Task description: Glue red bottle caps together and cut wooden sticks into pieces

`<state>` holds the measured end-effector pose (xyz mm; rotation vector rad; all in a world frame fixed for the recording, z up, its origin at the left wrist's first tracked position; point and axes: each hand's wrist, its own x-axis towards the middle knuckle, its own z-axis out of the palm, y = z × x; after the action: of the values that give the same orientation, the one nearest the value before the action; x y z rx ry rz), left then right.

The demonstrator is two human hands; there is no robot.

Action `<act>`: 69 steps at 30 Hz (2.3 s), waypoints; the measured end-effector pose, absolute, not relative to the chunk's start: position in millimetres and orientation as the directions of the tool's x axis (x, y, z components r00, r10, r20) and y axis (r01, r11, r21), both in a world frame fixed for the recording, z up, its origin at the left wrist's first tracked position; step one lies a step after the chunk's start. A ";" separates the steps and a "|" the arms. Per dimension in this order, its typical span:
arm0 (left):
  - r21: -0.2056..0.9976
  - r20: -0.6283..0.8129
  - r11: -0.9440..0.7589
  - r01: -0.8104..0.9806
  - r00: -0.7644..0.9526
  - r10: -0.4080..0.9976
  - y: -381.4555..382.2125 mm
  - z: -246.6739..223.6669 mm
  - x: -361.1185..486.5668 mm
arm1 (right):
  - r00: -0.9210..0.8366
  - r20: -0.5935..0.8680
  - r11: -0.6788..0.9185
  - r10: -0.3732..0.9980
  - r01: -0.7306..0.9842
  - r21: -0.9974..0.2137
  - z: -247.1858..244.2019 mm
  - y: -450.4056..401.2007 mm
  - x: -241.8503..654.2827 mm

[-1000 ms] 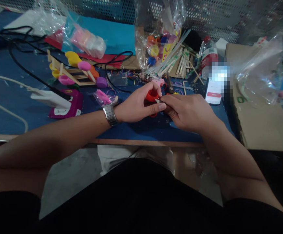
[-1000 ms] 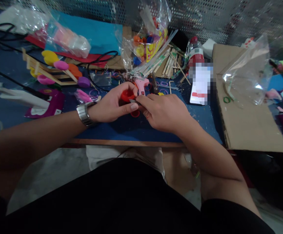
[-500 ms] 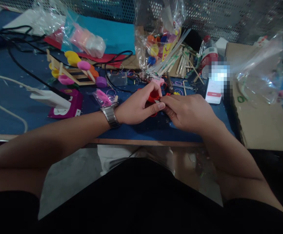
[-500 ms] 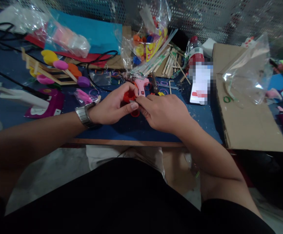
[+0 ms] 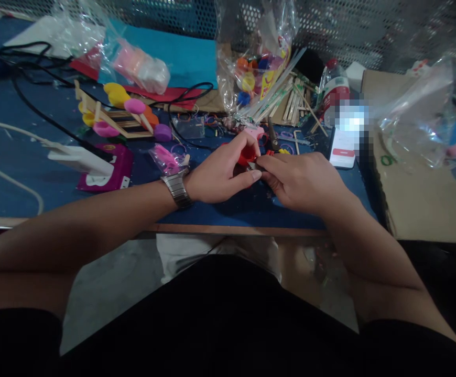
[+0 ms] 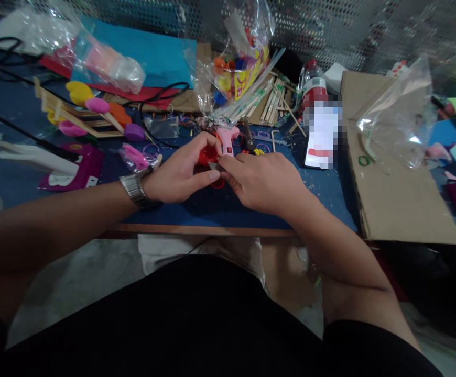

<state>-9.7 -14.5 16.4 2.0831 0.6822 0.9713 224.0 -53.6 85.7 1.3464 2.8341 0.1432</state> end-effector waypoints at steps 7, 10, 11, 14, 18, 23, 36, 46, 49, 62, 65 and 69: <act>0.728 0.451 -0.657 0.199 0.583 0.676 -14.6 15.1 -10.5 | -0.632 0.023 0.628 0.774 0.772 0.099 85.3 -54.8 223.0; 0.706 0.460 -0.675 0.216 0.585 0.668 -14.5 14.5 -10.5 | -0.630 0.020 0.625 0.776 0.773 0.107 85.1 -54.9 222.8; 0.700 0.461 -0.679 0.222 0.586 0.667 -14.4 14.3 -10.7 | -0.631 0.017 0.626 0.776 0.773 0.107 85.2 -54.9 222.7; 0.695 0.457 -0.680 0.233 0.586 0.669 -14.0 14.1 -12.1 | -0.632 0.016 0.627 0.775 0.772 0.103 85.3 -55.1 222.6; 0.716 0.451 -0.661 0.225 0.574 0.684 -14.4 14.2 -11.3 | -0.617 0.032 0.611 0.786 0.784 0.112 84.3 -54.3 222.6; 0.801 0.461 -0.585 0.130 0.490 0.740 -15.9 11.7 -4.7 | -0.615 0.073 0.611 0.785 0.788 0.078 83.8 -50.8 221.6; 0.909 0.375 -0.417 -0.022 0.484 0.791 -3.4 -5.5 -6.6 | -0.579 0.336 0.664 0.743 0.700 -0.263 68.8 -33.0 230.8; 0.886 0.435 -0.453 -0.099 0.516 0.738 -8.1 -1.0 -3.4 | -0.601 0.436 0.742 0.670 0.551 -0.381 53.6 -23.6 227.4; 0.871 0.474 -0.477 -0.122 0.471 0.744 -6.1 -0.8 -1.8 | -0.538 0.560 0.776 0.631 0.458 -0.434 48.6 -19.2 228.1; 0.728 0.573 -0.675 0.120 0.433 0.696 -8.4 9.4 -6.3 | -0.456 0.600 0.753 0.657 0.366 -0.547 44.2 -14.2 227.1; 0.732 0.567 -0.665 0.149 0.406 0.716 -9.5 9.5 -5.6 | -0.440 0.626 0.764 0.644 0.411 -0.497 42.6 -16.9 225.7; 0.759 0.557 -0.640 0.124 0.385 0.736 -10.2 7.3 -2.9 | -0.433 0.672 0.781 0.600 0.498 -0.377 37.7 -19.7 224.2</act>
<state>-2.9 -10.2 7.3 2.0201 0.7348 1.2590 224.2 -19.7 37.7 1.4383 3.7356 -0.2689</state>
